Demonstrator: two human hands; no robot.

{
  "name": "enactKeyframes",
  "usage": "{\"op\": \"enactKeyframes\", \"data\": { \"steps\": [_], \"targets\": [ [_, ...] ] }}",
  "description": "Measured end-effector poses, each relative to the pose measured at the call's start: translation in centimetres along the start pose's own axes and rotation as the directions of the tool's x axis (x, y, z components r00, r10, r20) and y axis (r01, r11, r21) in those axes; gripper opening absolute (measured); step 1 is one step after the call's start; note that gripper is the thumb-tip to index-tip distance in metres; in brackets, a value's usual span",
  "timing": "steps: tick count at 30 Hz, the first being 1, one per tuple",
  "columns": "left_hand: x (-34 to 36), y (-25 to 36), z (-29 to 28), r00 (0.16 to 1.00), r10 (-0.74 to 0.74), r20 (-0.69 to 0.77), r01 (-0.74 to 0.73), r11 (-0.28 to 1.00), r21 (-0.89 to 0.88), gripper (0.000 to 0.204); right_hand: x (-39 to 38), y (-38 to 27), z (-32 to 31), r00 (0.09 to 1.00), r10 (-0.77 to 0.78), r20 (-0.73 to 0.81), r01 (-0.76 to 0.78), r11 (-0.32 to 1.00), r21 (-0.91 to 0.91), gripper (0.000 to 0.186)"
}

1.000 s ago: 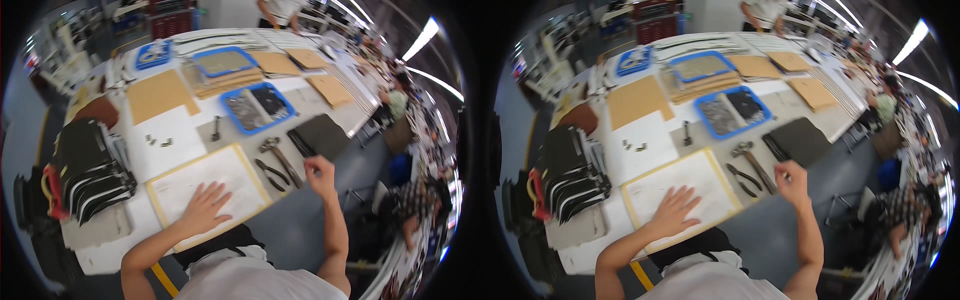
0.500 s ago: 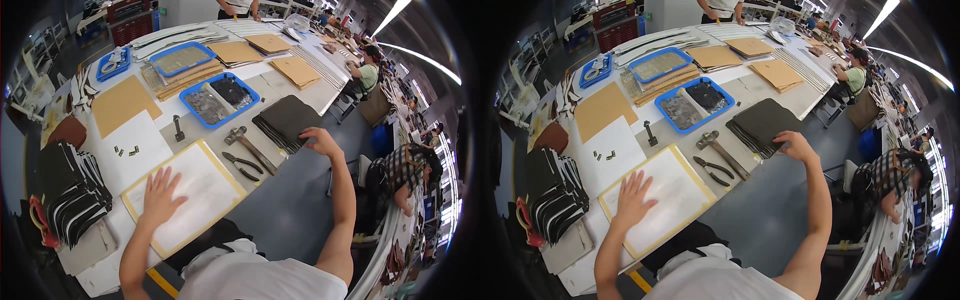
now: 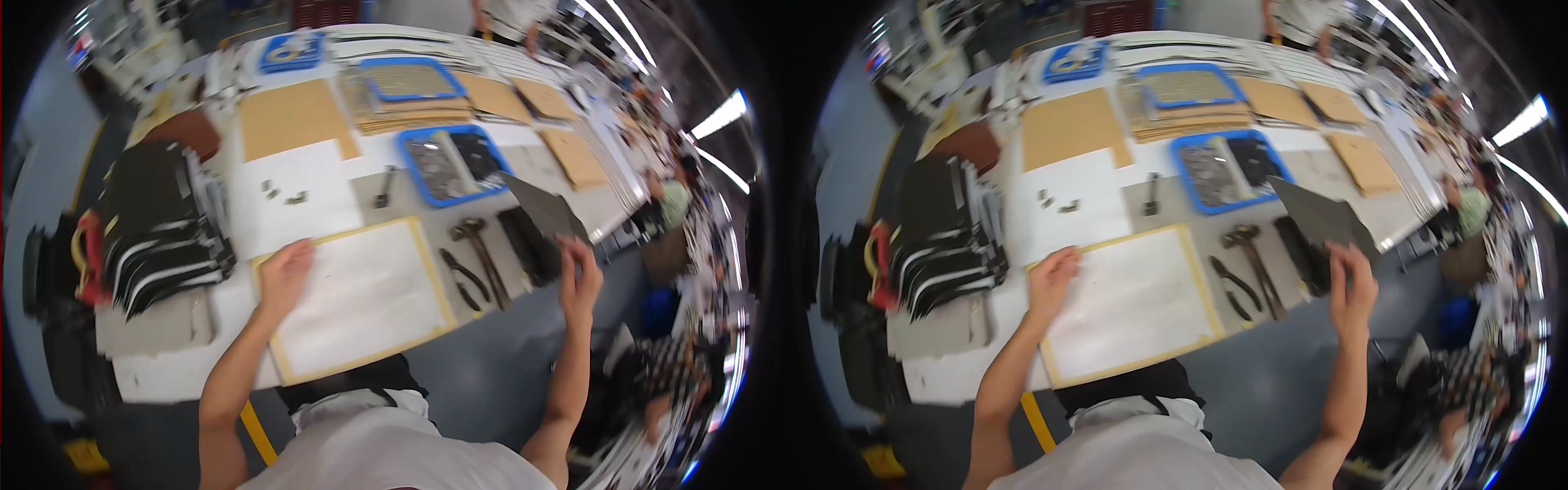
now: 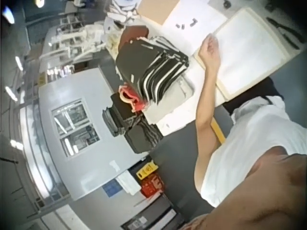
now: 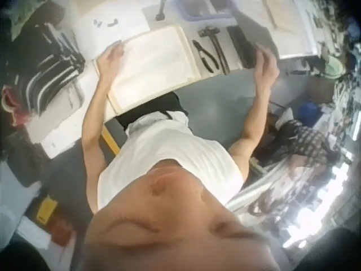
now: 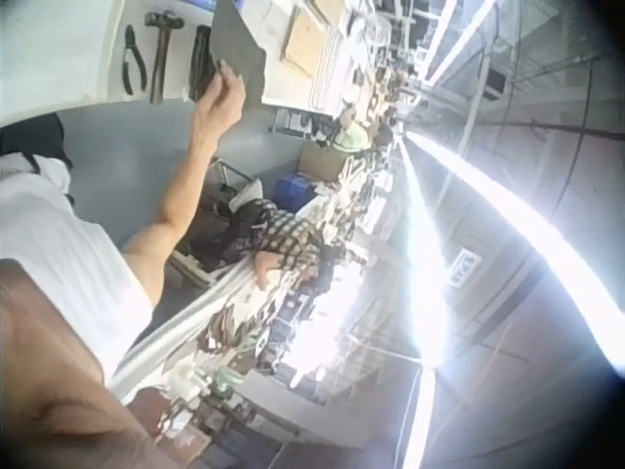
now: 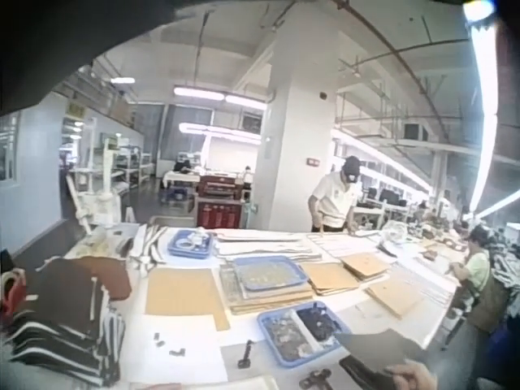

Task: Assembling and hammering a metal buckle or logo onto a leather piece.

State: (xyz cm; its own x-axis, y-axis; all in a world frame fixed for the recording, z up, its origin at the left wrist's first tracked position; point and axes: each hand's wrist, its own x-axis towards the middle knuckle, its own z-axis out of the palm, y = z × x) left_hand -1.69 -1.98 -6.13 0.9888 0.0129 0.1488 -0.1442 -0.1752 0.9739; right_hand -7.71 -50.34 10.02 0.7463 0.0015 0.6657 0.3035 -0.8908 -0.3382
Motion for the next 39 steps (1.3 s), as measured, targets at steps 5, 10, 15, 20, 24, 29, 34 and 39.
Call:
{"op": "enactKeyframes", "data": {
  "steps": [5, 10, 15, 20, 24, 29, 34, 39],
  "targets": [
    [1.5, 2.7, 1.2, 0.928, -0.24, 0.286, 0.343, 0.849, -0.402, 0.037, -5.1, -13.0, 6.9, 0.839, -0.51, 0.19, 0.422, 0.83, 0.364, 0.018],
    [0.7, 1.4, 0.0, 0.951, -0.125, 0.282, 0.175, 0.972, -0.157, 0.035, -4.2, -20.5, 16.5, 0.645, -0.659, 0.385, 0.189, 0.627, 0.756, 0.027],
    [-0.3, 3.9, 0.3, 0.958, -0.024, 0.286, -0.014, 0.991, 0.129, 0.045, 5.2, -18.8, 30.8, 0.777, -0.306, 0.55, -0.019, 0.862, 0.507, 0.032],
    [-0.1, 3.6, -0.2, 0.913, -0.006, 0.407, -0.005, 1.0, 0.028, 0.047, 10.3, -18.2, 36.8, 0.685, -0.424, 0.592, 0.212, 0.894, 0.395, 0.041],
    [-0.8, 4.5, -1.0, 0.832, 0.245, 0.498, -0.354, 0.925, 0.136, 0.046, 11.5, -18.6, 36.8, 0.605, -0.362, 0.709, 0.197, 0.931, 0.307, 0.037],
    [-1.4, 6.4, -0.6, 0.851, 0.139, 0.507, -0.242, 0.96, 0.142, 0.042, 12.1, -17.2, 37.3, 0.578, -0.259, 0.774, 0.062, 0.96, 0.275, 0.042],
    [-0.3, 6.2, -2.1, 0.859, -0.069, 0.508, -0.069, 0.966, 0.249, 0.044, 12.2, -16.8, 36.8, 0.543, -0.139, 0.828, -0.105, 0.967, 0.231, 0.034],
    [0.7, 3.6, -4.8, 0.861, -0.055, 0.505, -0.085, 0.965, 0.25, 0.05, 12.1, -16.9, 36.4, 0.508, -0.023, 0.861, -0.189, 0.972, 0.137, 0.026]
  ]
}}
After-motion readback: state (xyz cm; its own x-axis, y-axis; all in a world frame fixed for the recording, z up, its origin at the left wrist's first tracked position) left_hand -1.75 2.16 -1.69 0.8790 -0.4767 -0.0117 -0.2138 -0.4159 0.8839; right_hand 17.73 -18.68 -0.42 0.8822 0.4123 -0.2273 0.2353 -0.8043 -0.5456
